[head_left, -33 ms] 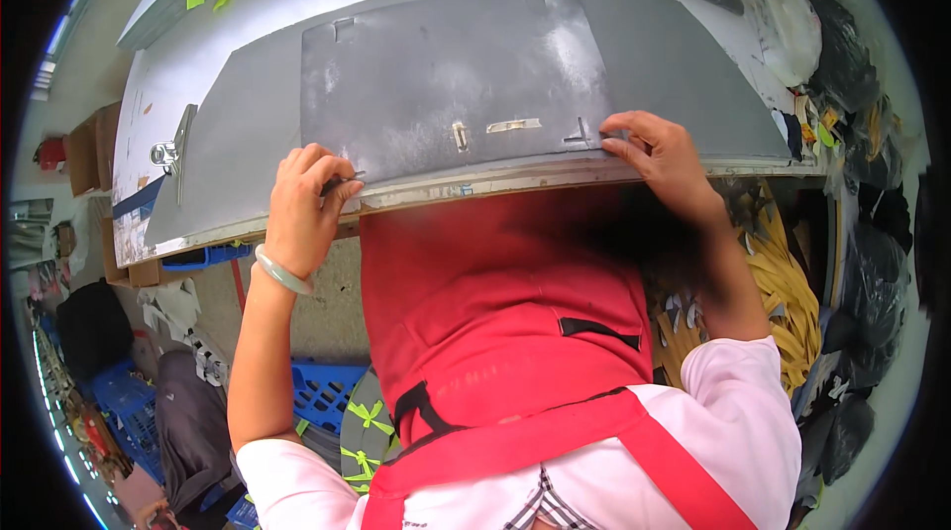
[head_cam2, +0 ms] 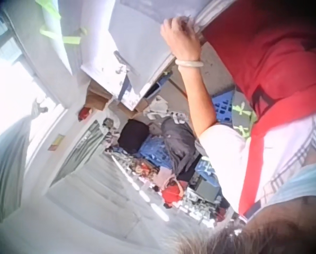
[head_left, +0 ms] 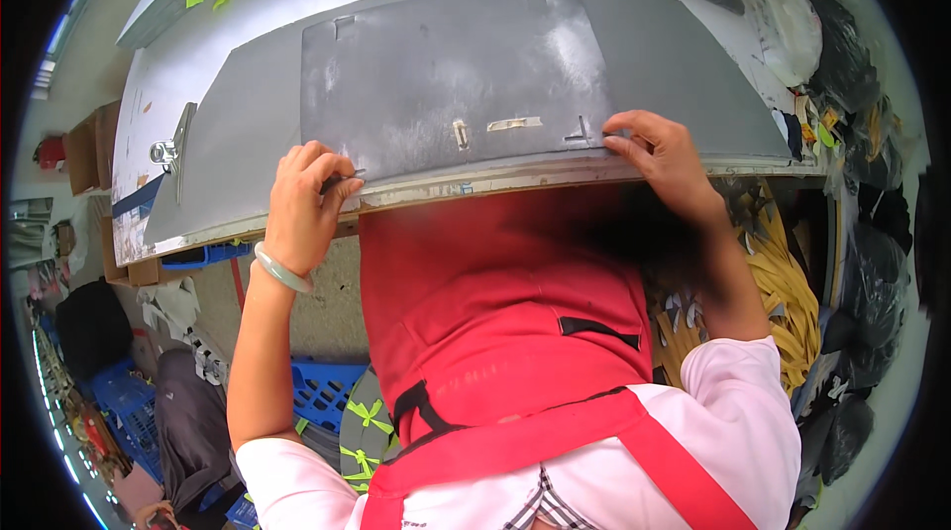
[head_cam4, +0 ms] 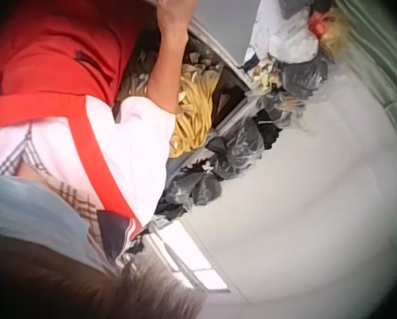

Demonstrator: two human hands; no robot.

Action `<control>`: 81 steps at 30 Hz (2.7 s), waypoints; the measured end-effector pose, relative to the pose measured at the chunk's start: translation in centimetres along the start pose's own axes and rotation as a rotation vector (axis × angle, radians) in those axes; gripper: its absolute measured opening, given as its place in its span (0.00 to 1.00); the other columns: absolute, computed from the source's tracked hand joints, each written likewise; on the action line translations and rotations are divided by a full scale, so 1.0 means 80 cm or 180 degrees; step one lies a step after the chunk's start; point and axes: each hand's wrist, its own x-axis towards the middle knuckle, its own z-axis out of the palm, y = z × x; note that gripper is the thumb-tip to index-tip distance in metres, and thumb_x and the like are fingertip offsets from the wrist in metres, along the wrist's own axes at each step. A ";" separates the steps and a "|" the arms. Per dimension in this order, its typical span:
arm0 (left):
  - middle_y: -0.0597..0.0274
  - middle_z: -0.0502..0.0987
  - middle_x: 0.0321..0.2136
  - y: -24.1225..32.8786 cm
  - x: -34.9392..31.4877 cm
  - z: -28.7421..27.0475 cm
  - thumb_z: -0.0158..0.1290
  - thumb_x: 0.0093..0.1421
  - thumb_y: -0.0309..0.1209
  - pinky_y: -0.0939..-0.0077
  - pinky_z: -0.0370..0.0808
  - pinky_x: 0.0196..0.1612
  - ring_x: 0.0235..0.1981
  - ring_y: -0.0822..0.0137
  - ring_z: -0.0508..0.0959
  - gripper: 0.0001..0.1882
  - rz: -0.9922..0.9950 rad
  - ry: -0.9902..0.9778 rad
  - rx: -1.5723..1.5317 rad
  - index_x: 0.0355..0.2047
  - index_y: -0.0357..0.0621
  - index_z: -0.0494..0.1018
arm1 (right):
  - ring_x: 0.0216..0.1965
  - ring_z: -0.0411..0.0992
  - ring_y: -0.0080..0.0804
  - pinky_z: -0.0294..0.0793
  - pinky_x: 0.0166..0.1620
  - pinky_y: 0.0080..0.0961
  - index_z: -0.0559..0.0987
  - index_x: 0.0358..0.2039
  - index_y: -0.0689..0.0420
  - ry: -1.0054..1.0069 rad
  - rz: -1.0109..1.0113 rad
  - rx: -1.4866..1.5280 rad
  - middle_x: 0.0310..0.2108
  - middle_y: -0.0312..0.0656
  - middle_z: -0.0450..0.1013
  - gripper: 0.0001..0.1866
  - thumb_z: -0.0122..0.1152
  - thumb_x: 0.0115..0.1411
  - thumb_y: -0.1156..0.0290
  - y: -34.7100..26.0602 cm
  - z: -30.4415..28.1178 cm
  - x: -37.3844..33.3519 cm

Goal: The person peels a protective adhesive film from a large, flat, grey rectangular panel. They repeatedly lift the film's edge and pull it back to remove it from the surface, working across the panel's area. The person handles the film and the panel directly with their hands.

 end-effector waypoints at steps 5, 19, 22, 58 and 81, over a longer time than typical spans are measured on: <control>0.61 0.75 0.32 0.004 0.009 0.006 0.64 0.55 0.24 0.66 0.69 0.44 0.38 0.57 0.72 0.08 -0.0030 -0.0019 -0.0140 0.33 0.40 0.76 | 0.26 0.66 0.25 0.68 0.33 0.25 0.82 0.39 0.59 0.0110 0.0041 0.0154 0.27 0.40 0.75 0.08 0.67 0.63 0.68 0.017 -0.002 -0.004; 0.59 0.74 0.34 0.007 0.008 0.007 0.68 0.53 0.30 0.68 0.71 0.44 0.38 0.58 0.73 0.14 -0.0003 -0.0037 -0.0235 0.35 0.38 0.76 | 0.29 0.74 0.35 0.74 0.36 0.28 0.83 0.43 0.52 0.0200 -0.0239 -0.0200 0.34 0.39 0.80 0.12 0.69 0.61 0.62 0.022 0.005 -0.005; 0.59 0.74 0.34 0.008 0.009 0.008 0.68 0.53 0.30 0.68 0.72 0.44 0.38 0.59 0.73 0.15 0.0024 -0.0038 -0.0191 0.35 0.38 0.76 | 0.30 0.75 0.36 0.75 0.37 0.28 0.83 0.43 0.51 0.0298 -0.0601 -0.0212 0.35 0.40 0.80 0.12 0.69 0.61 0.62 0.022 0.013 -0.005; 0.59 0.77 0.33 0.016 -0.003 0.028 0.68 0.50 0.24 0.64 0.73 0.41 0.37 0.56 0.76 0.11 0.0423 0.0500 0.0128 0.33 0.40 0.78 | 0.29 0.75 0.36 0.74 0.35 0.28 0.82 0.34 0.57 0.0196 -0.0450 0.0127 0.30 0.41 0.78 0.10 0.71 0.59 0.66 0.019 0.020 -0.011; 0.52 0.79 0.43 0.142 -0.043 -0.149 0.42 0.75 0.47 0.53 0.76 0.54 0.45 0.52 0.79 0.23 0.1775 0.5048 -0.1775 0.53 0.40 0.70 | 0.28 0.74 0.29 0.74 0.35 0.26 0.82 0.35 0.57 -0.0030 -0.0110 0.0152 0.27 0.40 0.78 0.10 0.72 0.59 0.64 0.015 0.010 -0.009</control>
